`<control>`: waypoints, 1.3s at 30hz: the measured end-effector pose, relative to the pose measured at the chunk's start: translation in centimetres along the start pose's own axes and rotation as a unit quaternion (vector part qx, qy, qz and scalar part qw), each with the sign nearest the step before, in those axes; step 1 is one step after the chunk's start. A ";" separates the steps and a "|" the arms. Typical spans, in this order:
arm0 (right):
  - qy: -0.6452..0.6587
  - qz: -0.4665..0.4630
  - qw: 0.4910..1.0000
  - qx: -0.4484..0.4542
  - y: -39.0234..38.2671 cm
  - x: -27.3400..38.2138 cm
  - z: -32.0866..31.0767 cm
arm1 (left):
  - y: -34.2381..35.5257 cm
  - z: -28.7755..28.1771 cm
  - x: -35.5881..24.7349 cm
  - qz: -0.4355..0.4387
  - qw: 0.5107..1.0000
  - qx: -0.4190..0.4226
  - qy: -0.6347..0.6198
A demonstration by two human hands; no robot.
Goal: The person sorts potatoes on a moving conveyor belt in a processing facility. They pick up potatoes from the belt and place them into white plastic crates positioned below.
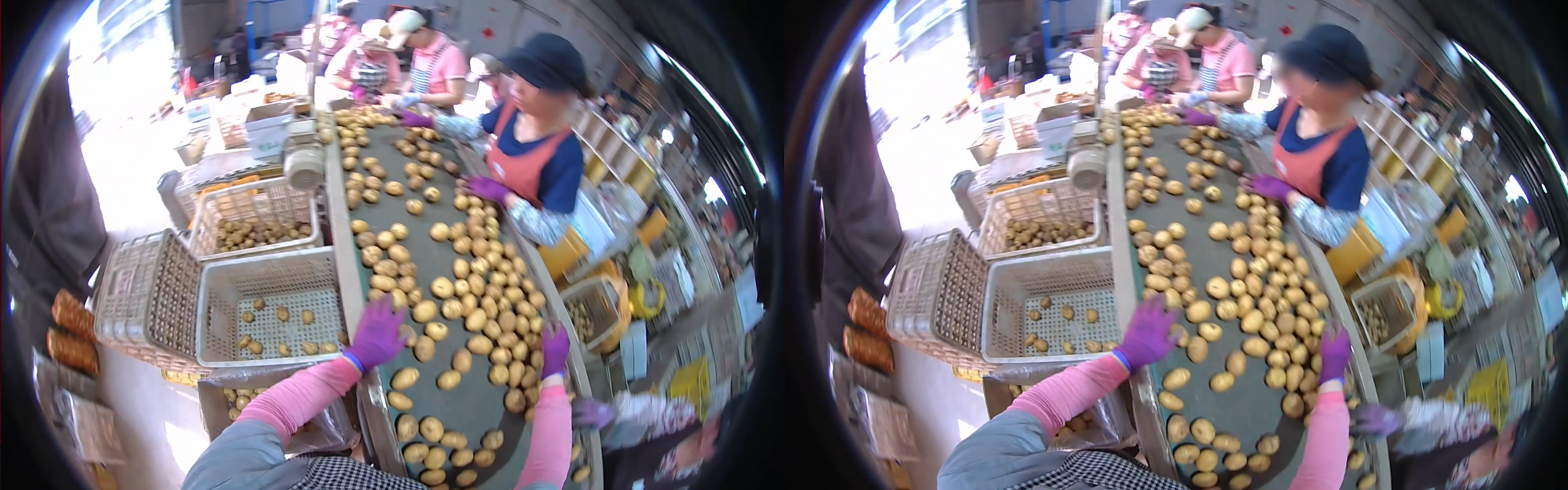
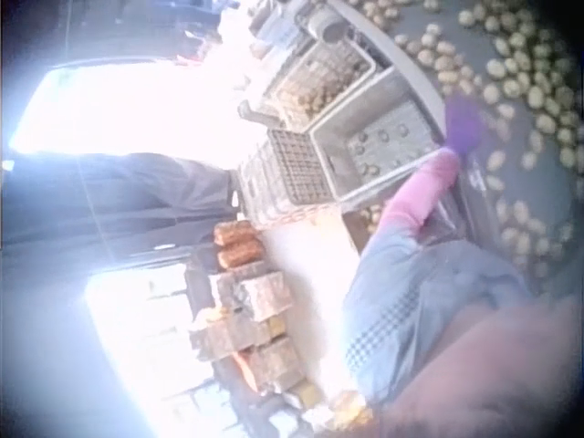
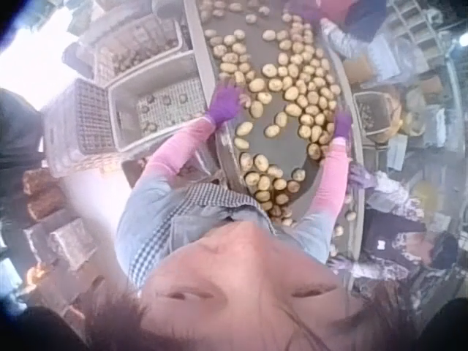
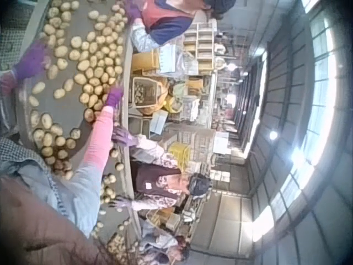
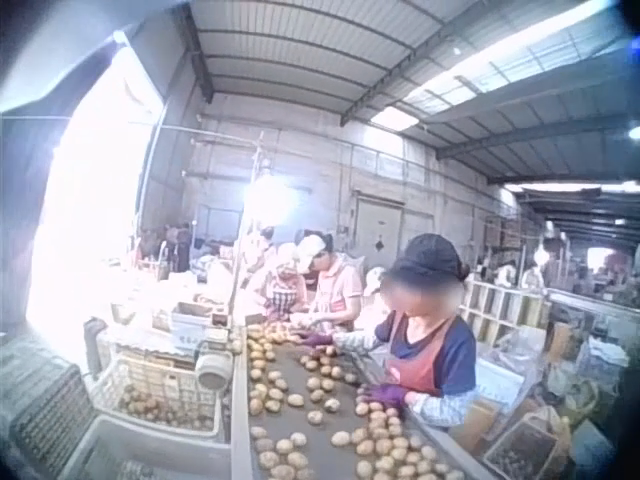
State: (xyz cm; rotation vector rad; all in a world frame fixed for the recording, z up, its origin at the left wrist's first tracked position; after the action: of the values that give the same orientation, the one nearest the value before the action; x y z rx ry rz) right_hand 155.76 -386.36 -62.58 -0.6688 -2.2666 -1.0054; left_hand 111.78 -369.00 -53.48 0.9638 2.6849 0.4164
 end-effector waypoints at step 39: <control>0.205 0.267 0.788 0.516 -25.6 13.1 -22.3 | -26.4 3.7 -30.4 -0.379 -0.646 -0.417 0.515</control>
State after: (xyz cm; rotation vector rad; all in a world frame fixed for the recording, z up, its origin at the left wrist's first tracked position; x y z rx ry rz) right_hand 136.62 -416.14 -54.05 -0.4580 -1.6895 0.3794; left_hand 120.47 -407.59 -61.82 1.7788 1.1924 -1.0658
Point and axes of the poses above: each hand's wrist, its own y-axis towards the middle knuckle, its own z-axis out of the palm, x = y × z, the point moved 2 cm from there along y, towards the middle knuckle, and after that the axes turned 7 degrees about -z, right-handed, at the moved point
